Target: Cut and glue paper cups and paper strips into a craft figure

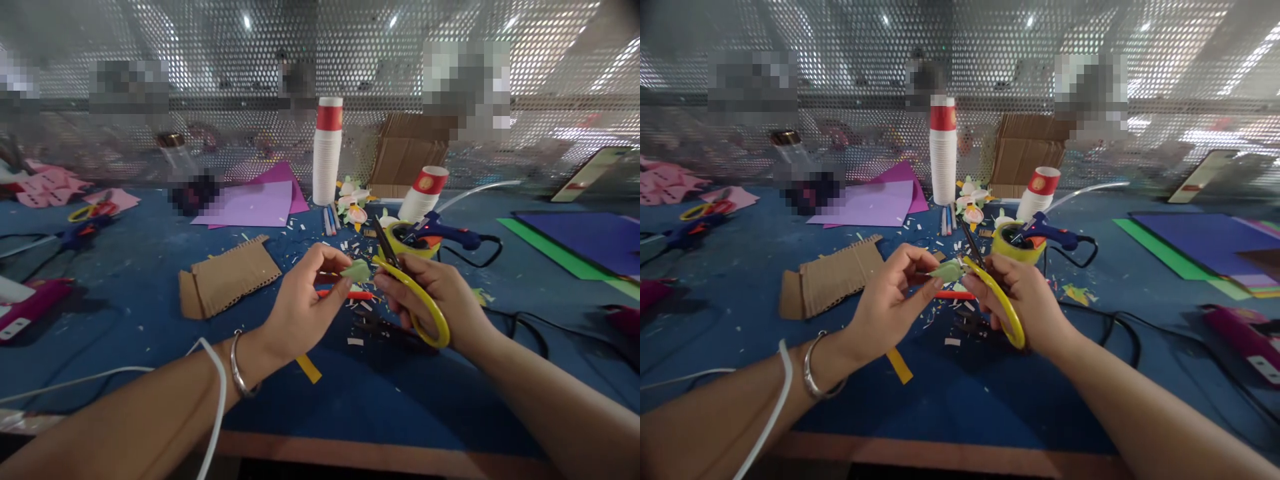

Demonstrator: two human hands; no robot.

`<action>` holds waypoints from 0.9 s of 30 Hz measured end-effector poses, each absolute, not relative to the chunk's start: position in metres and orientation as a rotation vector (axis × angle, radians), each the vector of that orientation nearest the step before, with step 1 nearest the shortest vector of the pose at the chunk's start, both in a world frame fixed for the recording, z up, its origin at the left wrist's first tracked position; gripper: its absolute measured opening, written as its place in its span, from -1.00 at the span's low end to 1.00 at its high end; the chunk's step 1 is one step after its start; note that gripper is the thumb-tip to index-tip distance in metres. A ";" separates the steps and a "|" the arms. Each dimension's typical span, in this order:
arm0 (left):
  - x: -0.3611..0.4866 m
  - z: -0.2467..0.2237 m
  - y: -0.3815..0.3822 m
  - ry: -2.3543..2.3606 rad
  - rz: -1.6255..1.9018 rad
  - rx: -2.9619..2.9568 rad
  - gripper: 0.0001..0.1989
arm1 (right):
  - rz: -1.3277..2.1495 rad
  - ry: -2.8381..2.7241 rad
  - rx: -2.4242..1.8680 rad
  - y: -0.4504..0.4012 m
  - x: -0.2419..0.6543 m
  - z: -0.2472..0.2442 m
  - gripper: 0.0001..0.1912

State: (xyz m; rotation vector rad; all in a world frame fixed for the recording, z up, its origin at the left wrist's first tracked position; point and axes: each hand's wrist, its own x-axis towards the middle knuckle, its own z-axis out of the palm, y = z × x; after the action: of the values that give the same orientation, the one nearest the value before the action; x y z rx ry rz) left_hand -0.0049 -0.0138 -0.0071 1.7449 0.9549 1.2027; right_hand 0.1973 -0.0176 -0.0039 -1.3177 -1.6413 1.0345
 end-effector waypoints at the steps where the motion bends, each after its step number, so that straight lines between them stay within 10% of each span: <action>1: -0.004 -0.008 -0.013 0.950 1.198 1.736 -0.91 | 1.053 -1.641 -1.295 -0.018 0.197 -0.002 -0.67; 20: 0.003 -0.018 -0.012 0.795 1.185 1.327 -0.55 | 1.142 -1.617 -1.229 -0.021 0.195 -0.006 -0.67; 27: 0.002 -0.016 -0.007 0.771 1.106 1.255 -0.73 | 1.171 -1.628 -1.215 -0.020 0.196 -0.008 -0.69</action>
State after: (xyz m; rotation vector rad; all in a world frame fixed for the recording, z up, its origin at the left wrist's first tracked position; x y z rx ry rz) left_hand 0.0019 -0.0072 -0.0158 1.2545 0.7713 1.1059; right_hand 0.1959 -0.0199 -0.0077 -1.2153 -1.6284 1.1707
